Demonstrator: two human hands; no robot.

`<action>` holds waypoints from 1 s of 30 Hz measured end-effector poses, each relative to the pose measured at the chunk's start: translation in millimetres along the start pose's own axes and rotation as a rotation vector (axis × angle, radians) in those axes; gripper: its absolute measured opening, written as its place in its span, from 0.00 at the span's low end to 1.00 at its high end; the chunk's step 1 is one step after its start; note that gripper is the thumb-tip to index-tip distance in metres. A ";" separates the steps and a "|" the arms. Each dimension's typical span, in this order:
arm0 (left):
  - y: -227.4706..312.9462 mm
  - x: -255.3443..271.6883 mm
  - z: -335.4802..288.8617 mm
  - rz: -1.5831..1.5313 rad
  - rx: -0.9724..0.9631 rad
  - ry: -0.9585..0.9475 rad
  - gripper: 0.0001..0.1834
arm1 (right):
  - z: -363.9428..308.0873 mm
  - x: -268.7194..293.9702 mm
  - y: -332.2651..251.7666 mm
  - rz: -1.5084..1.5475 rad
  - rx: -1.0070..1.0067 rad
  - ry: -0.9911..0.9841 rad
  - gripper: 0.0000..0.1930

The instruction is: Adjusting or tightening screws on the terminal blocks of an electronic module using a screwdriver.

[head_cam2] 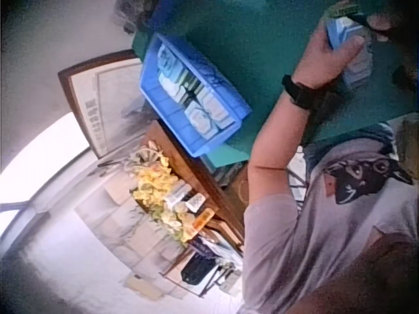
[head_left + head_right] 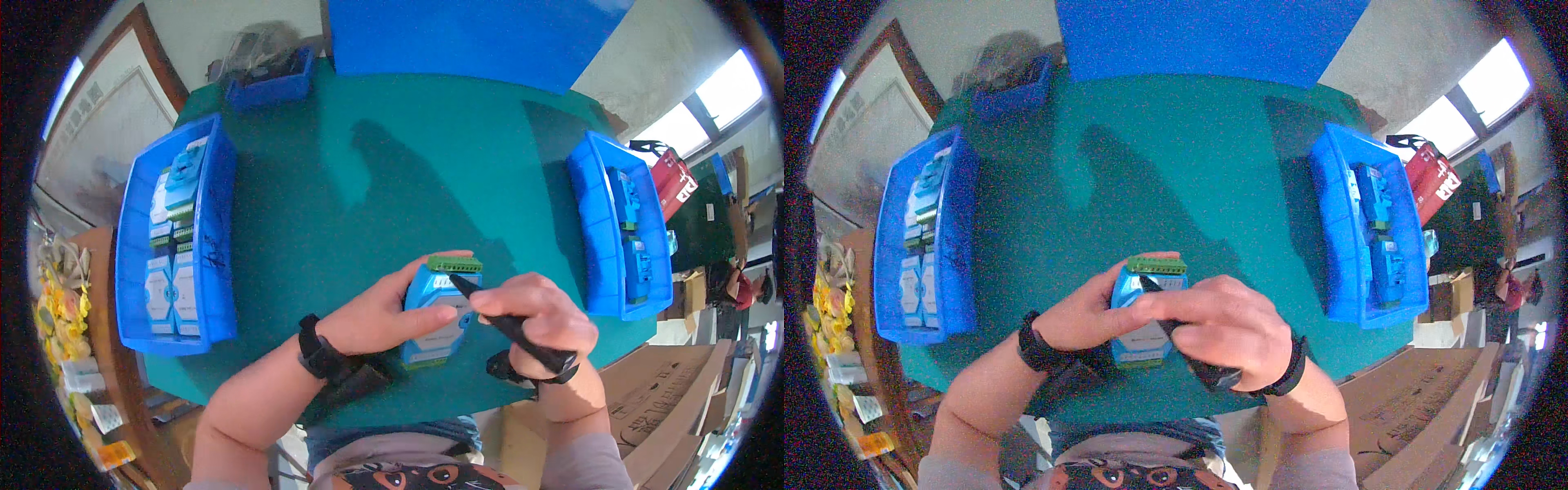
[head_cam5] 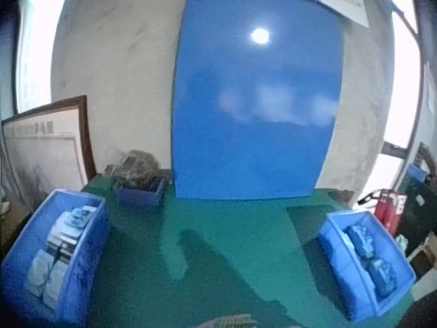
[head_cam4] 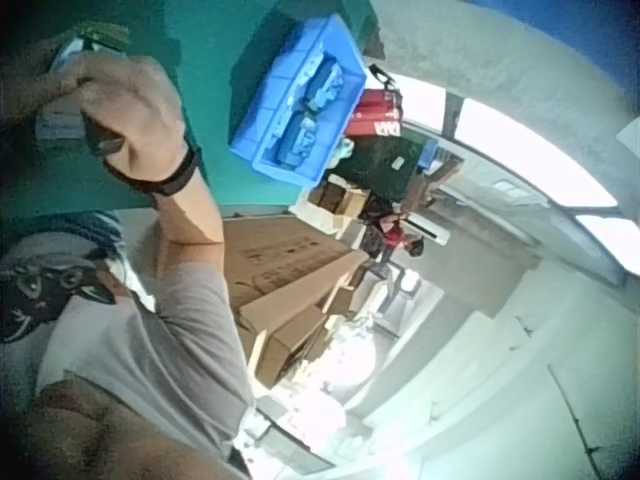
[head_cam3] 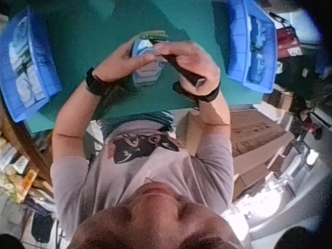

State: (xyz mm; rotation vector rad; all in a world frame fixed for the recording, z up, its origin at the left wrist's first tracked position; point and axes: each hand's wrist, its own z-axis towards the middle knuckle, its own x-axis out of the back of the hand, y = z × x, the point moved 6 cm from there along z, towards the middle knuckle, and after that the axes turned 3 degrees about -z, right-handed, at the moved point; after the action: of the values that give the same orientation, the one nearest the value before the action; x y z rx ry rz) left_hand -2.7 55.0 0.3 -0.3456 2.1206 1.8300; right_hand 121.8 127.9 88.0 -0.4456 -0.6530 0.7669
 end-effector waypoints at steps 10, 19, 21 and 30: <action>-6.9 3.2 1.6 -0.049 -0.019 -0.004 0.39 | -4.2 -5.0 6.3 0.089 -0.158 0.219 0.17; -3.7 1.7 2.2 -0.044 0.003 -0.010 0.39 | 5.1 -4.2 2.3 0.035 -0.146 0.147 0.12; -5.1 1.3 2.2 -0.037 -0.007 -0.009 0.38 | 3.9 -2.7 3.0 0.074 -0.154 0.183 0.12; -5.2 0.9 0.6 -0.062 -0.012 0.015 0.35 | -0.5 0.1 4.8 0.128 -0.168 0.276 0.13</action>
State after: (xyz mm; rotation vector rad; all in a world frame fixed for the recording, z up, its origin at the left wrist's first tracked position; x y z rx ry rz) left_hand -1.5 54.8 -4.8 -0.4248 2.0859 1.8115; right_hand 119.9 131.0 84.9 -0.7387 -0.4345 0.7571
